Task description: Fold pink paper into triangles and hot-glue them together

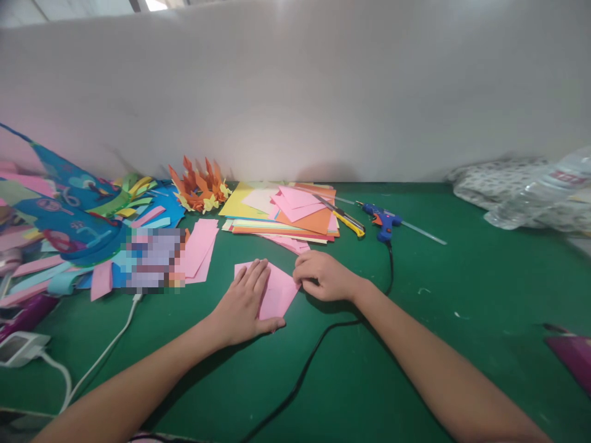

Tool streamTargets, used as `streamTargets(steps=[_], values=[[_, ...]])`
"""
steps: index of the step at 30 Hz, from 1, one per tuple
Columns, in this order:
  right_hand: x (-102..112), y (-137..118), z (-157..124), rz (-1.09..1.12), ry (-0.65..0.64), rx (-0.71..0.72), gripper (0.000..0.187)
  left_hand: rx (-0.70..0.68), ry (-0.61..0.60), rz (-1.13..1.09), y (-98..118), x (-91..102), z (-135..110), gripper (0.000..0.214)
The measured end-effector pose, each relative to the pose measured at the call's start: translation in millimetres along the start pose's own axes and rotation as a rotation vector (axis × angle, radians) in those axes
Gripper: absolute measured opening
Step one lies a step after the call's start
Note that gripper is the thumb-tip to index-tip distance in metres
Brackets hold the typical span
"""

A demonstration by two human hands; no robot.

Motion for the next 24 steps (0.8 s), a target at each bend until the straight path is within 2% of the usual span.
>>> streamTargets(steps=[10, 13, 17, 19, 24], values=[[-3, 2, 1, 0.028, 0.026, -0.002, 0.024, -0.006, 0.017, 0.007, -1, -0.6, -1, 0.105], [-1, 2, -1, 0.002, 0.100, 0.003, 0.023, -0.005, 0.036, 0.004, -2, -1.1, -2, 0.105], [1, 5, -1, -0.034, 0.239, -0.067, 0.024, -0.020, 0.024, -0.013, -3, -3.3, -1, 0.105], [-5, 3, 2, -0.003, 0.208, -0.075, 0.025, -0.030, 0.042, -0.034, -2, -2.6, -1, 0.103], [-26, -7, 10, -0.032, -0.017, -0.007, 0.024, -0.075, 0.109, -0.137, -6, 7.2, 2, 0.097]])
Point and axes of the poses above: each hand's wrist, its own z-axis towards the middle knuckle, its own x-axis out of the back of the hand, y = z × x, the point moved 5 cm from there along z, towards the middle knuckle, and after that the axes turned 7 degrees about -z, right-handed, at the moved point
